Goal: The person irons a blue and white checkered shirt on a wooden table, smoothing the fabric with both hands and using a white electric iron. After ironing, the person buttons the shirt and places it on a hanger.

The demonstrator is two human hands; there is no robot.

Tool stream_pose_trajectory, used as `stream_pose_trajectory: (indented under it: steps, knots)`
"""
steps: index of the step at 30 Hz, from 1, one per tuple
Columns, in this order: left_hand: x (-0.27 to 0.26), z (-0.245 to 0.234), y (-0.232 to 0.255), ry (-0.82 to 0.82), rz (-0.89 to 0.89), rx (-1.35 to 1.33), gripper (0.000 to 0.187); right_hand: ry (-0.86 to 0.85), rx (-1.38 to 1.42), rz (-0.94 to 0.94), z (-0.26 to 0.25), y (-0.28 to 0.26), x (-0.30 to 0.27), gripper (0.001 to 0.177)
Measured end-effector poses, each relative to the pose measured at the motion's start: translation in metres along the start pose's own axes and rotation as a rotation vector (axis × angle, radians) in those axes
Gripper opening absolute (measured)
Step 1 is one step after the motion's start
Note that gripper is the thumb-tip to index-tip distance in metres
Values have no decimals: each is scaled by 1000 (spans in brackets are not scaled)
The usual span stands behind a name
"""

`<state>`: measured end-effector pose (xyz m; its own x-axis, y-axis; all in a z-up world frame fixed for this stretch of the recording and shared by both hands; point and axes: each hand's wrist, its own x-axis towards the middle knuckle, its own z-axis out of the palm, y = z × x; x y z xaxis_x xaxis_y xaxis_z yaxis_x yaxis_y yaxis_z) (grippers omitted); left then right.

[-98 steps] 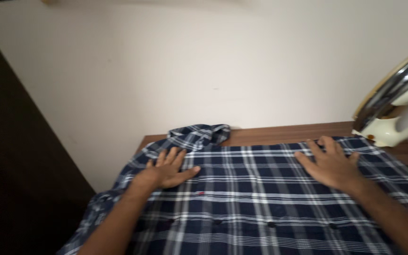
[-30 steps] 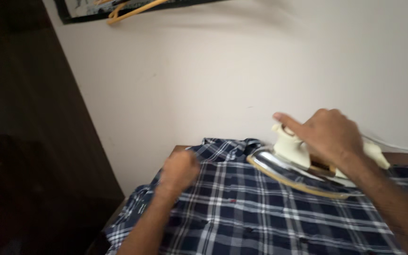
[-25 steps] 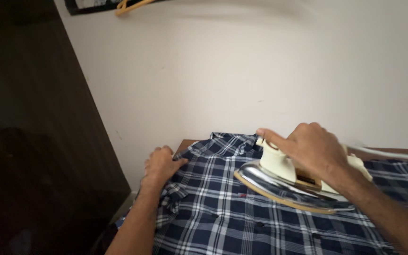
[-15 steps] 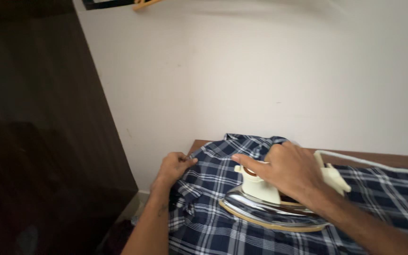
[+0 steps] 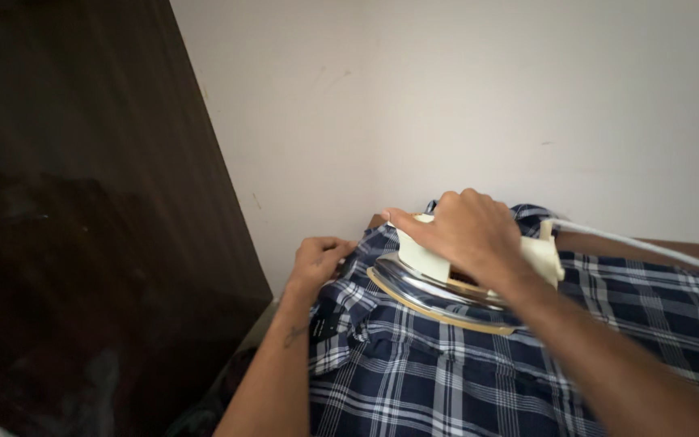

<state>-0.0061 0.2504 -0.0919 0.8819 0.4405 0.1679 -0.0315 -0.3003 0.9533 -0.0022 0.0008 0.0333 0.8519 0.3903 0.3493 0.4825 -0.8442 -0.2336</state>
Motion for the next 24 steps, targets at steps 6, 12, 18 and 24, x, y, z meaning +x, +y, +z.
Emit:
stream_pose_trajectory:
  steps: [6,12,18,24]
  knots:
    - [-1,5,7,93,88,187,26,-33,41,-143,3,6,-2,82]
    - [-2,5,6,141,227,292,27,118,25,93,3,-16,-3,84]
    - [0,4,10,130,183,236,26,-57,-14,-163,-1,-8,-1,81]
    - [-14,2,24,142,168,277,26,91,13,26,1,-23,-7,73]
